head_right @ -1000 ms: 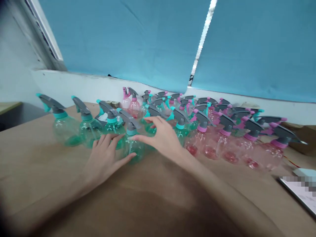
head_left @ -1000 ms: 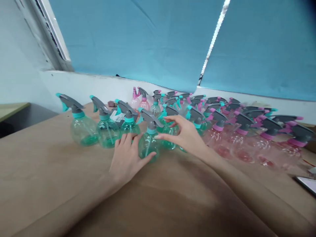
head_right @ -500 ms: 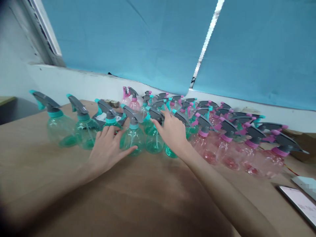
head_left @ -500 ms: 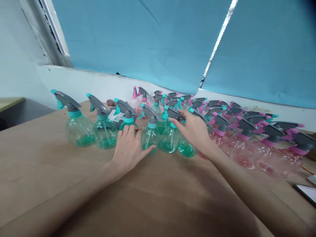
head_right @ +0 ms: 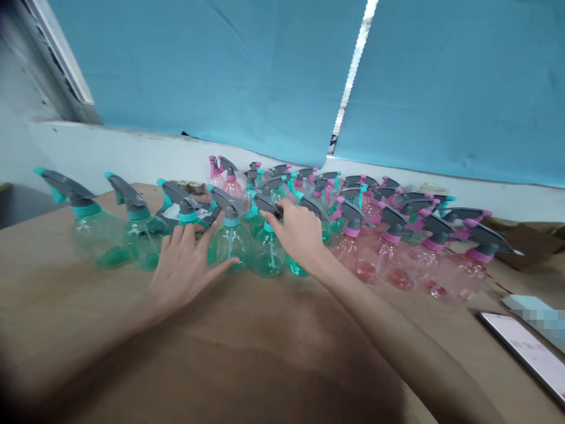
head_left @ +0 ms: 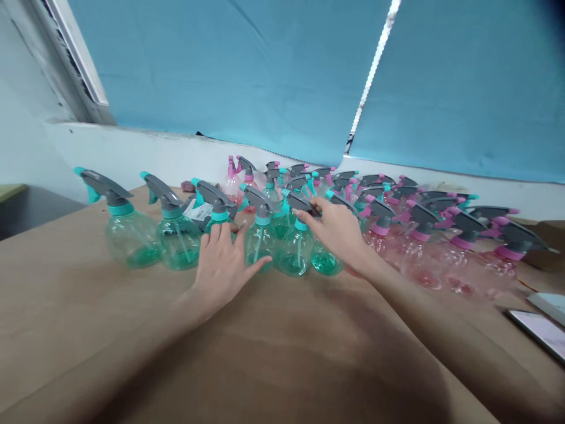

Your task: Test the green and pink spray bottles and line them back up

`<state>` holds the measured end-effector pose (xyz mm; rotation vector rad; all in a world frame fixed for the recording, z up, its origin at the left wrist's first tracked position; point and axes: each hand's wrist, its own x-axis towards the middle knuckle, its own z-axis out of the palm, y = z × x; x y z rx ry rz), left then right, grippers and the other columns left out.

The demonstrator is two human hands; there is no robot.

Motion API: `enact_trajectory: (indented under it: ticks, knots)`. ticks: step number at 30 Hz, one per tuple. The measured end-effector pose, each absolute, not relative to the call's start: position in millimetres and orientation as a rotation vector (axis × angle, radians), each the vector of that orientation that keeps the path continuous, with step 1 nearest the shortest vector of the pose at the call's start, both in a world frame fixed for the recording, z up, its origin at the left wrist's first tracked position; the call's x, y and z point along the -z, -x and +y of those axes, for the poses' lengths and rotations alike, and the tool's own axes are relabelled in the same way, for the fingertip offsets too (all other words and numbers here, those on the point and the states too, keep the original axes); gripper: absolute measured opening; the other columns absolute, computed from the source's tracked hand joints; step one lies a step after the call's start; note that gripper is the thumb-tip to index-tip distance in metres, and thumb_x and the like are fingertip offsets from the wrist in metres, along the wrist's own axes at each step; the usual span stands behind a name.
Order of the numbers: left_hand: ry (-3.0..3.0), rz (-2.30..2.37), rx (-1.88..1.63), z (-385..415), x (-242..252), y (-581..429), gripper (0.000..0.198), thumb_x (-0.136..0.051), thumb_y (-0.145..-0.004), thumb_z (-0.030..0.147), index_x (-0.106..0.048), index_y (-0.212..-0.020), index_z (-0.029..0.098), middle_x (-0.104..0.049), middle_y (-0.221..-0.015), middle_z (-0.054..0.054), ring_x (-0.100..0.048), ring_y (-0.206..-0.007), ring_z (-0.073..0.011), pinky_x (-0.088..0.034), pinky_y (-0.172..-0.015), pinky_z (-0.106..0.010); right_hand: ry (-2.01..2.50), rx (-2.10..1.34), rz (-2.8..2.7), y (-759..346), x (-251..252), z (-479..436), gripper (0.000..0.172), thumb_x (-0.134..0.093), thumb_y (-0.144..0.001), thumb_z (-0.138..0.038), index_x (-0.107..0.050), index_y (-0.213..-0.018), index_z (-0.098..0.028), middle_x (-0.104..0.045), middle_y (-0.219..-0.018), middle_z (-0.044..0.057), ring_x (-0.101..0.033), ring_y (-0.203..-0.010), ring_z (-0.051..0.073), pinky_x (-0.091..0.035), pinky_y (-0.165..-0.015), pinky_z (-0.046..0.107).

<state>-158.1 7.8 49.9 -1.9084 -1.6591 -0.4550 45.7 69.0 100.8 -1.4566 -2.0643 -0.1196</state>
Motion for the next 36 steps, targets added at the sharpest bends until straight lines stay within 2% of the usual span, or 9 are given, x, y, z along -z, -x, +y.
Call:
enact_trajectory:
  ticks: [5, 7, 10, 12, 16, 21, 27, 32, 36]
  knots:
    - [1.944, -1.582, 0.543, -13.3, -52.6, 152.7, 0.064, -0.042, -0.089, 0.058, -0.04, -0.135, 0.013, -0.05, -0.105, -0.015, -0.047, -0.096, -0.0343, -0.039, -0.078, -0.044, 1.423, 0.099, -2.044, -51.2, -100.4, 60.6, 0.037, -0.044, -0.085, -0.054, -0.061, -0.087, -0.021, -0.067, -0.07, 0.004, -0.061, -0.067, 0.021, -0.029, -0.052, 0.027]
    - [2.061, -1.524, 0.643, -23.1, -50.8, 147.2, 0.056, -0.04, -0.092, 0.053, -0.043, -0.13, 0.011, -0.05, -0.106, -0.015, -0.048, -0.098, -0.0328, -0.04, -0.082, -0.045, 1.414, 0.091, -2.044, -54.4, -100.1, 55.3, 0.038, -0.045, -0.084, -0.055, -0.062, -0.086, -0.021, -0.066, -0.072, 0.004, -0.06, -0.066, 0.02, -0.028, -0.051, 0.027]
    - [2.29, -1.51, 0.799, -35.4, -42.8, 134.4, 0.049, -0.042, -0.092, 0.047, -0.041, -0.13, 0.016, -0.049, -0.114, -0.013, -0.048, -0.107, -0.0299, -0.039, -0.091, -0.045, 1.395, 0.053, -2.056, -61.7, -101.0, 43.2, 0.04, -0.045, -0.084, -0.057, -0.063, -0.084, -0.021, -0.064, -0.068, 0.002, -0.056, -0.062, 0.017, -0.027, -0.05, 0.026]
    - [2.416, -1.627, 0.86, -40.5, -34.3, 123.1, 0.054, -0.047, -0.09, 0.047, -0.033, -0.135, 0.021, -0.045, -0.126, -0.012, -0.046, -0.116, -0.0295, -0.038, -0.094, -0.045, 1.379, 0.005, -2.06, -68.7, -102.3, 32.3, 0.041, -0.046, -0.083, -0.059, -0.063, -0.084, -0.022, -0.062, -0.066, 0.001, -0.053, -0.057, 0.015, -0.026, -0.049, 0.026]
    - [2.655, -1.872, 0.905, -44.0, -17.2, 97.4, 0.08, -0.058, -0.083, 0.051, -0.014, -0.144, 0.023, -0.033, -0.143, -0.015, -0.037, -0.128, -0.0315, -0.038, -0.097, -0.047, 1.305, -0.125, -2.075, -87.5, -104.5, 8.7, 0.04, -0.048, -0.082, -0.059, -0.061, -0.08, -0.021, -0.058, -0.063, -0.002, -0.047, -0.052, 0.012, -0.028, -0.05, 0.026]
    - [2.869, -1.755, 1.144, -47.6, -9.8, 63.3, 0.079, -0.062, -0.083, 0.043, -0.014, -0.144, 0.029, -0.036, -0.144, -0.009, -0.036, -0.13, -0.0278, -0.035, -0.101, -0.046, 1.161, -0.209, -2.066, -120.2, -99.4, -9.7, 0.04, -0.049, -0.081, -0.058, -0.056, -0.069, -0.02, -0.051, -0.059, -0.004, -0.042, -0.054, 0.01, -0.029, -0.05, 0.025]
    - [3.007, -1.735, 1.079, -49.1, -7.4, 21.1, 0.079, -0.068, -0.076, 0.043, -0.023, -0.139, 0.025, -0.044, -0.138, -0.011, -0.042, -0.125, -0.0313, -0.037, -0.098, -0.051, 0.977, -0.487, -2.023, -170.4, -82.2, -16.2, 0.034, -0.063, -0.075, -0.051, -0.057, -0.089, -0.02, -0.059, -0.08, 0.0, -0.052, -0.07, 0.013, -0.04, -0.061, 0.025]
    - [3.149, -1.58, 1.034, -41.7, -4.1, -14.3, 0.078, -0.071, -0.072, 0.048, -0.032, -0.134, 0.023, -0.048, -0.132, -0.013, -0.044, -0.122, -0.034, -0.038, -0.096, -0.052, 0.967, -0.723, -1.912, -197.6, -76.7, -23.8, 0.051, -0.07, -0.069, -0.046, -0.051, -0.111, -0.025, -0.062, -0.09, 0.001, -0.059, -0.076, 0.016, -0.049, -0.06, 0.028]
    - [3.207, -1.527, 0.973, -33.8, -3.9, -35.4, 0.08, -0.071, -0.07, 0.052, -0.033, -0.134, 0.023, -0.05, -0.129, -0.014, -0.047, -0.119, -0.0358, -0.039, -0.093, -0.054, 1.079, -0.55, -1.895, -209.4, -74.5, -22.7, 0.037, -0.067, -0.072, -0.042, -0.058, -0.106, -0.03, -0.067, -0.092, 0.001, -0.064, -0.081, 0.019, -0.056, -0.066, 0.033]
